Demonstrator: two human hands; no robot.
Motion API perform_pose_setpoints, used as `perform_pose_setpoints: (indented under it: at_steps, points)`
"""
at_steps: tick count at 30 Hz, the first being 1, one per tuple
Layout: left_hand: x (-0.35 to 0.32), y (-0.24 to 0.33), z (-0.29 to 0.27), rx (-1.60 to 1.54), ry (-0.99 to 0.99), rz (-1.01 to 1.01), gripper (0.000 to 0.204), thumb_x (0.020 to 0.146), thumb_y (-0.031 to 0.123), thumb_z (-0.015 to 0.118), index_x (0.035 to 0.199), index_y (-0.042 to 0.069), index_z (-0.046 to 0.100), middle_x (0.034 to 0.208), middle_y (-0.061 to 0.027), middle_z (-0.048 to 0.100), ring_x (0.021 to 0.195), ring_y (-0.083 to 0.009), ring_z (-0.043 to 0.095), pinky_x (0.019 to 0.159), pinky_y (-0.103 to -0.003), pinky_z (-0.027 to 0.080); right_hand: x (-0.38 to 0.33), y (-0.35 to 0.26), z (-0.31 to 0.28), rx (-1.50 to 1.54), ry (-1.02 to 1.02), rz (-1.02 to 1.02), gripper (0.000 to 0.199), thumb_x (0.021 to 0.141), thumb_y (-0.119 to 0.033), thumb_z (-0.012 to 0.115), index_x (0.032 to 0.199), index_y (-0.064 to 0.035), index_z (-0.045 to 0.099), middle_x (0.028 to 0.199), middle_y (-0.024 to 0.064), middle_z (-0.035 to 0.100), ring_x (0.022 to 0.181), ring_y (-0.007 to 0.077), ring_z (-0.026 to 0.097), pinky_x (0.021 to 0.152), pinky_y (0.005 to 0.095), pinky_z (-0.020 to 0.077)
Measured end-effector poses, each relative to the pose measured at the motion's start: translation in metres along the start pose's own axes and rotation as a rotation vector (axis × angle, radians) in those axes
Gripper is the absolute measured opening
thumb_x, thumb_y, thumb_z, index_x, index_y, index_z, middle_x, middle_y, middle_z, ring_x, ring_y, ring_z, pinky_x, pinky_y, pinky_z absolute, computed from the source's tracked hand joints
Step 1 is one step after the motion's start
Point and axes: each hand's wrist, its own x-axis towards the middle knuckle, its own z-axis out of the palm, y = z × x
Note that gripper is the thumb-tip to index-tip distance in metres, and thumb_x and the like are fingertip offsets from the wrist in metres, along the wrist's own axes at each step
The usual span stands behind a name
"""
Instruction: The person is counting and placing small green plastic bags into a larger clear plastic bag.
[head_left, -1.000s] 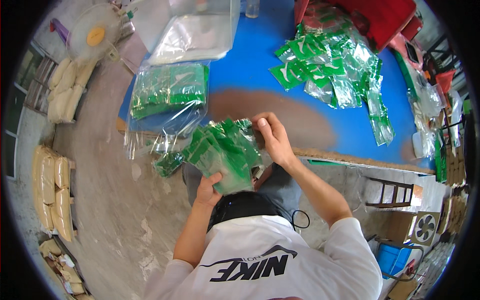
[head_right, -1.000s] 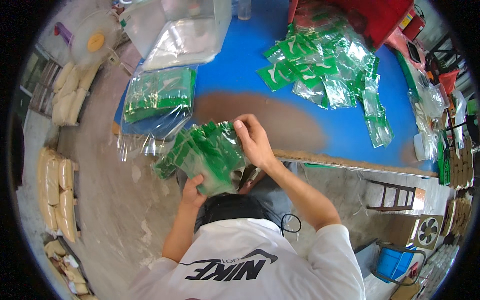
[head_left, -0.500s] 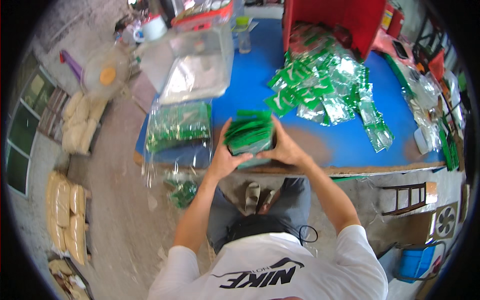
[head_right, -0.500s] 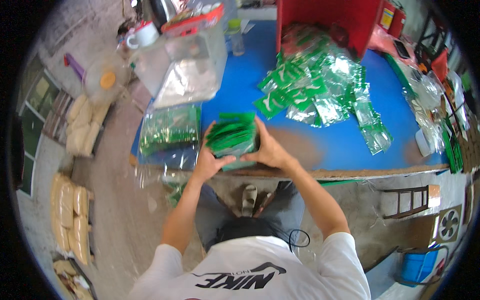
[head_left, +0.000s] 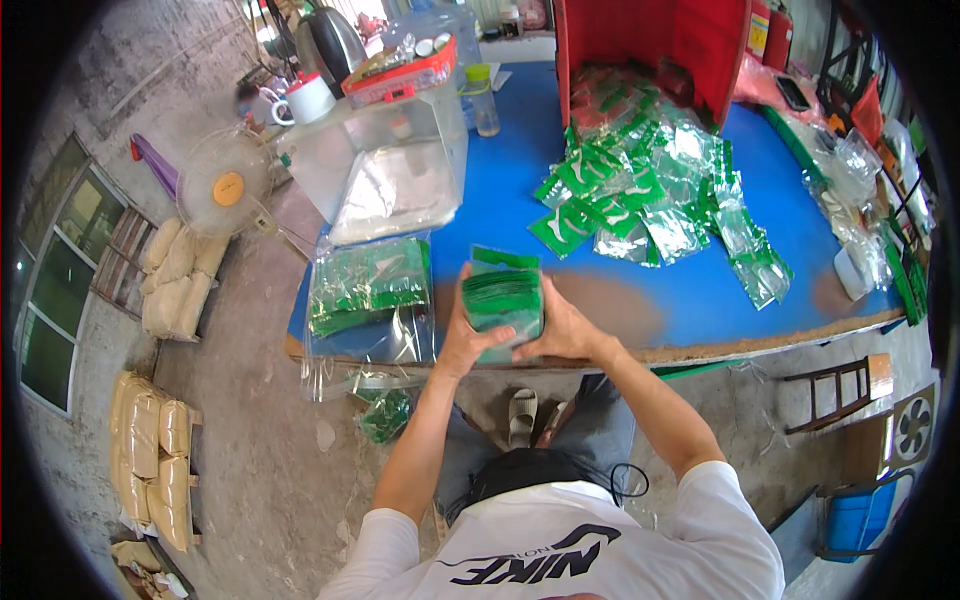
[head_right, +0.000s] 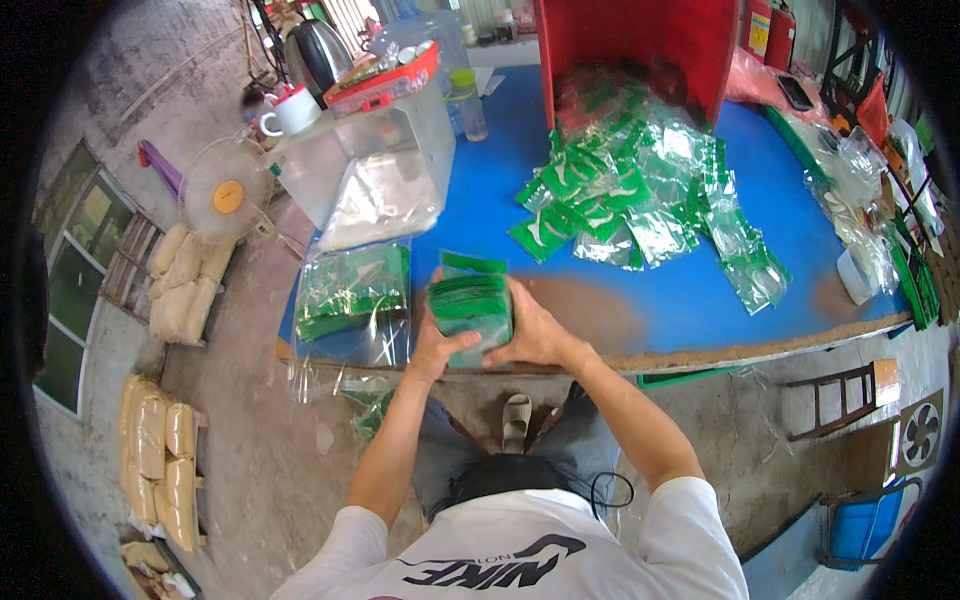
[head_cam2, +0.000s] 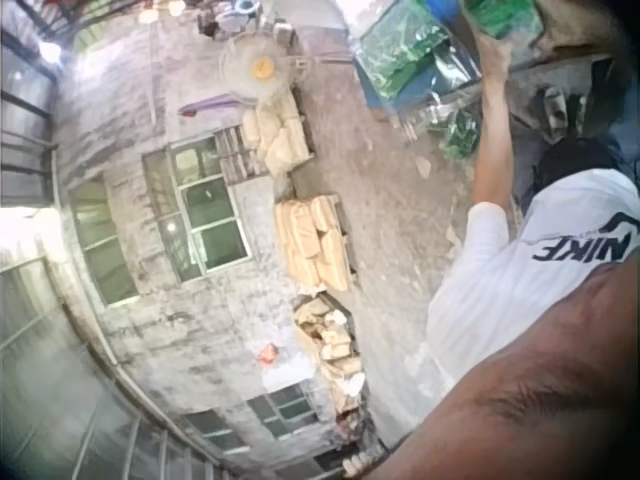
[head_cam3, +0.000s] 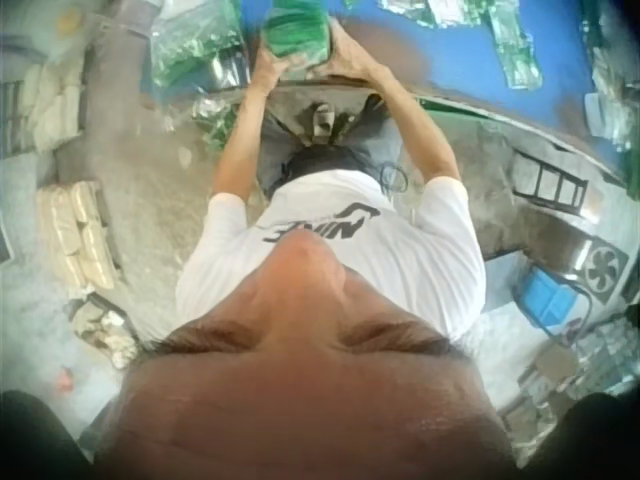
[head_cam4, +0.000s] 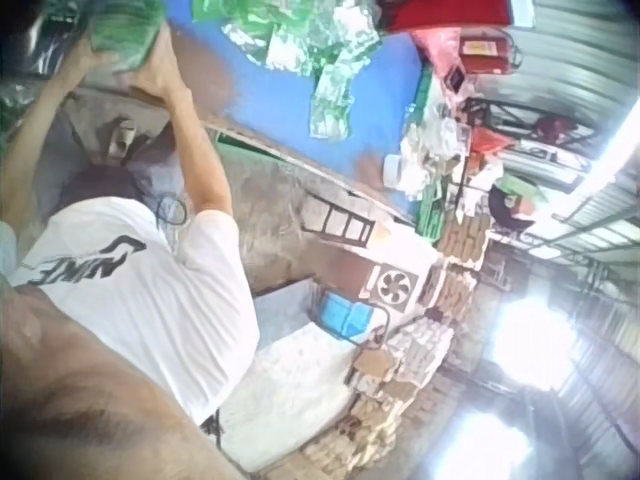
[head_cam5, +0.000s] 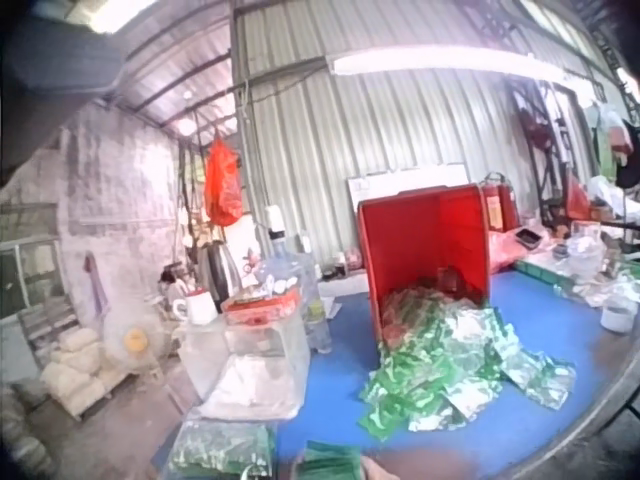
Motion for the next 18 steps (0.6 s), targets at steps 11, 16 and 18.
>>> perform_pose_setpoints:
  at_steps: [11,16,18]
  points:
    - [-0.011,-0.026,-0.017,0.044,-0.019,-0.022,0.122,0.073,-0.005,0.084,0.161,0.012,0.001,0.148,-0.0102,0.044,0.137,-0.0223,0.045,0.113,-0.041,0.04,0.014,-0.005,0.0,0.025,-0.137,0.135,0.104,0.067,-0.025,0.09,0.145,-0.0023,0.025,0.13,0.0265,0.055,0.122,0.0455,0.054,0.101,0.0496,0.0447]
    - [-0.008,-0.008,-0.005,0.21,-0.066,0.004,0.124,0.07,-0.004,0.086,0.159,0.008,0.001,0.147,-0.01,0.043,0.137,-0.0223,0.044,0.113,-0.039,0.039,0.005,0.008,-0.005,-0.051,-0.149,0.102,0.104,0.066,-0.031,0.09,0.145,-0.0033,0.029,0.138,0.0257,0.048,0.129,0.0441,0.047,0.107,0.05,0.0401]
    - [-0.009,-0.015,-0.005,0.392,-0.039,0.091,0.124,0.069,-0.004,0.087,0.159,0.007,0.002,0.145,-0.0108,0.045,0.135,-0.0228,0.045,0.113,-0.038,0.039,0.002,0.011,-0.003,-0.016,-0.144,0.074,0.107,0.065,-0.034,0.092,0.145,-0.0026,0.029,0.136,0.0246,0.048,0.13,0.0444,0.045,0.109,0.0492,0.0389]
